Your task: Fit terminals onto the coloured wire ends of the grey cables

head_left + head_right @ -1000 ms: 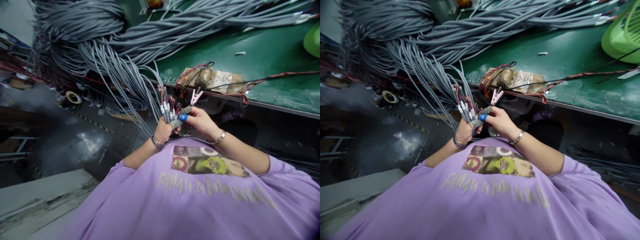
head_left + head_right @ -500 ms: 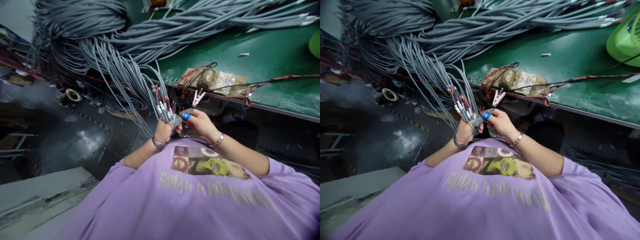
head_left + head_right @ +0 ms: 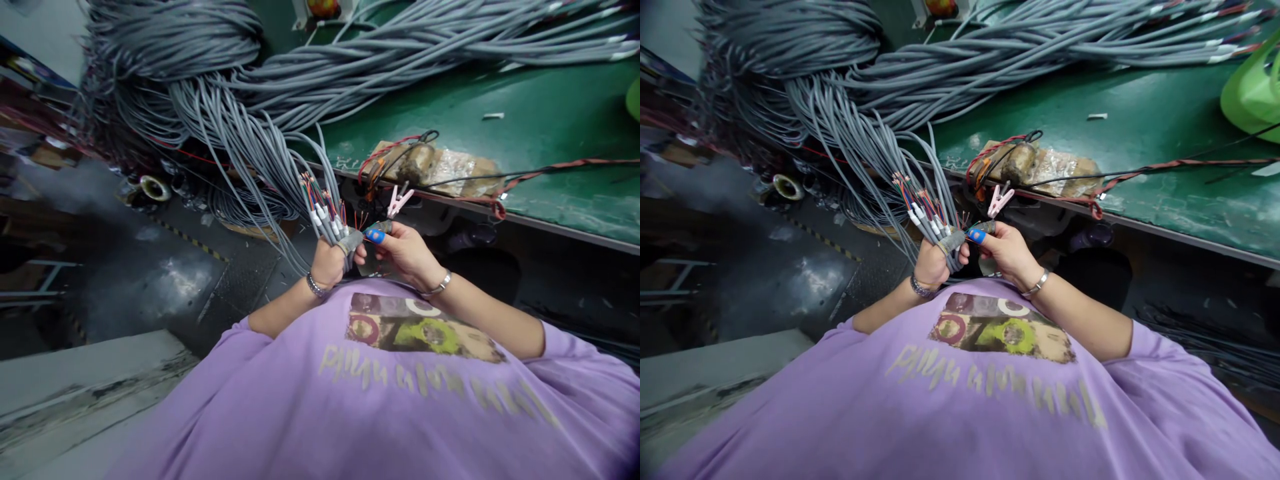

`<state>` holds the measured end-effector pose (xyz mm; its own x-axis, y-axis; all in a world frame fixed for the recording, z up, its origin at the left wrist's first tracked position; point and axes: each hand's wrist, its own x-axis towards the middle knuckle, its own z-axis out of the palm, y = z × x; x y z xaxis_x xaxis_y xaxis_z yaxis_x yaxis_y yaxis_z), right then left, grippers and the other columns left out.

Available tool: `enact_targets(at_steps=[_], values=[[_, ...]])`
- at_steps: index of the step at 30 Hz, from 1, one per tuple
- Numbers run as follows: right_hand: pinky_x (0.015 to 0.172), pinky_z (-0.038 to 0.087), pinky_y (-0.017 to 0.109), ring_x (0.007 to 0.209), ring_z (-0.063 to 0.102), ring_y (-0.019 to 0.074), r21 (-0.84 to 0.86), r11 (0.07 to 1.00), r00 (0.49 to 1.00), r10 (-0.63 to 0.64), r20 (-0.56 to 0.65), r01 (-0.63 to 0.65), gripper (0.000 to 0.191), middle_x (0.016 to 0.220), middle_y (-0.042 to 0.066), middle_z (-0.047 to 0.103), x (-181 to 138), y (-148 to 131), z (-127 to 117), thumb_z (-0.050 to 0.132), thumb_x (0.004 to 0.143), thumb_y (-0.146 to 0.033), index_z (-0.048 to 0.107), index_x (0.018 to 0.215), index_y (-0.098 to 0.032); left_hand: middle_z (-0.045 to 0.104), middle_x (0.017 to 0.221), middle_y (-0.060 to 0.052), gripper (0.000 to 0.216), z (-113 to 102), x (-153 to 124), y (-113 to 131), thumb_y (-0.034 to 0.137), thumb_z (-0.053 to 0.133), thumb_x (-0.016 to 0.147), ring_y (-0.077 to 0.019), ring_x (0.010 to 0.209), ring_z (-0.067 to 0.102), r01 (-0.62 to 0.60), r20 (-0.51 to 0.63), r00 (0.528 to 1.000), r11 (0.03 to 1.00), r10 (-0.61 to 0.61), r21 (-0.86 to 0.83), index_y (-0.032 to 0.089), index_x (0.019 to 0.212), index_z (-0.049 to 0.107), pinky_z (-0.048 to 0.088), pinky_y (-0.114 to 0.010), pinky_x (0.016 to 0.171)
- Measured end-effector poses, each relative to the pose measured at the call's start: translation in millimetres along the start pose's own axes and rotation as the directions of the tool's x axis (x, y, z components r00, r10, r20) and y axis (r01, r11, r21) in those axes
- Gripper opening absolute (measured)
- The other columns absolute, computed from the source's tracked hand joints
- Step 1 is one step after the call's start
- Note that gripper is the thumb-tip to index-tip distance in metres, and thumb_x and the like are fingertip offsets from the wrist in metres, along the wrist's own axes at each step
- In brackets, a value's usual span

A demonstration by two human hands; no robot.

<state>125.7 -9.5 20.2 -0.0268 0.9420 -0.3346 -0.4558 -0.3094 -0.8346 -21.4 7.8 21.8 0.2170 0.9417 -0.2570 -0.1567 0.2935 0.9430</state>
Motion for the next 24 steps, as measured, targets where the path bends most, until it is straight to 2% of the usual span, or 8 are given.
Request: enact_targets(at_steps=[6, 11, 14, 17, 20, 22, 24], values=[[0.049, 0.036, 0.024, 0.052, 0.043, 0.0079, -0.002, 1.0, 1.0, -0.013, 0.009, 0.013, 0.045, 0.056, -0.005, 0.053, -1, 1, -1, 0.093, 0.052, -0.046, 0.063, 0.069, -0.018, 0.064, 0.058, 0.0, 0.038, 3, 0, 2, 0.049, 0.077, 0.066, -0.0086, 0.045, 0.057, 0.027, -0.058, 0.998, 0.999, -0.025, 0.03, 0.015, 0.067, 0.059, 0.045, -0.02, 0.043], [0.05, 0.034, 0.024, 0.051, 0.043, 0.0075, -0.026, 1.0, 1.0, -0.006, 0.017, 0.006, 0.041, 0.057, -0.005, 0.055, -4, 2, -4, 0.091, 0.055, -0.043, 0.064, 0.071, -0.017, 0.056, 0.05, 0.004, 0.034, 6, -1, 6, 0.045, 0.076, 0.064, -0.0067, 0.04, 0.049, 0.06, -0.066, 0.996, 0.998, -0.059, 0.011, 0.016, 0.066, 0.057, 0.04, -0.02, 0.039], [0.053, 0.038, 0.023, 0.054, 0.047, 0.0082, 0.004, 1.0, 0.996, 0.027, 0.08, -0.027, 0.036, 0.061, -0.004, 0.059, -6, 3, -16, 0.089, 0.059, -0.04, 0.069, 0.079, -0.017, 0.052, 0.047, 0.005, 0.034, 5, -2, 8, 0.044, 0.075, 0.064, -0.0062, 0.038, 0.045, 0.078, -0.03, 0.996, 0.997, -0.078, -0.001, 0.017, 0.064, 0.054, 0.037, -0.02, 0.037], [0.06, 0.047, 0.026, 0.061, 0.056, 0.0107, 0.081, 0.994, 0.983, 0.055, 0.173, -0.07, 0.036, 0.072, 0.0, 0.066, -1, 4, -36, 0.087, 0.06, -0.037, 0.071, 0.084, -0.016, 0.051, 0.045, 0.006, 0.033, 5, -3, 13, 0.042, 0.077, 0.063, -0.0066, 0.037, 0.045, 0.118, 0.016, 0.993, 0.992, -0.117, -0.043, 0.018, 0.068, 0.055, 0.036, -0.019, 0.037], [0.06, 0.051, 0.028, 0.061, 0.058, 0.0122, 0.159, 0.985, 0.992, 0.051, 0.116, -0.069, 0.039, 0.075, 0.002, 0.067, 13, 0, -50, 0.082, 0.066, -0.05, 0.069, 0.084, -0.018, 0.051, 0.045, 0.006, 0.034, 7, -3, 21, 0.041, 0.078, 0.062, -0.0068, 0.037, 0.044, 0.167, 0.095, 0.982, 0.985, -0.161, -0.051, 0.018, 0.071, 0.055, 0.035, -0.019, 0.036], [0.057, 0.049, 0.026, 0.058, 0.057, 0.0118, 0.166, 0.985, 0.998, 0.036, 0.043, -0.043, 0.048, 0.074, 0.003, 0.067, 24, -6, -52, 0.072, 0.074, -0.066, 0.065, 0.08, -0.019, 0.051, 0.045, 0.005, 0.036, 10, 0, 25, 0.043, 0.078, 0.062, -0.0067, 0.036, 0.043, 0.192, 0.163, 0.969, 0.981, -0.187, -0.016, 0.018, 0.069, 0.053, 0.036, -0.019, 0.036], [0.055, 0.048, 0.025, 0.058, 0.056, 0.0115, 0.145, 0.989, 1.0, 0.004, 0.02, -0.007, 0.056, 0.075, 0.003, 0.068, 35, -12, -49, 0.065, 0.075, -0.076, 0.062, 0.077, -0.02, 0.051, 0.044, 0.005, 0.035, 15, 3, 28, 0.042, 0.078, 0.063, -0.0064, 0.035, 0.043, 0.204, 0.215, 0.956, 0.979, -0.202, 0.012, 0.018, 0.067, 0.053, 0.036, -0.019, 0.036]])
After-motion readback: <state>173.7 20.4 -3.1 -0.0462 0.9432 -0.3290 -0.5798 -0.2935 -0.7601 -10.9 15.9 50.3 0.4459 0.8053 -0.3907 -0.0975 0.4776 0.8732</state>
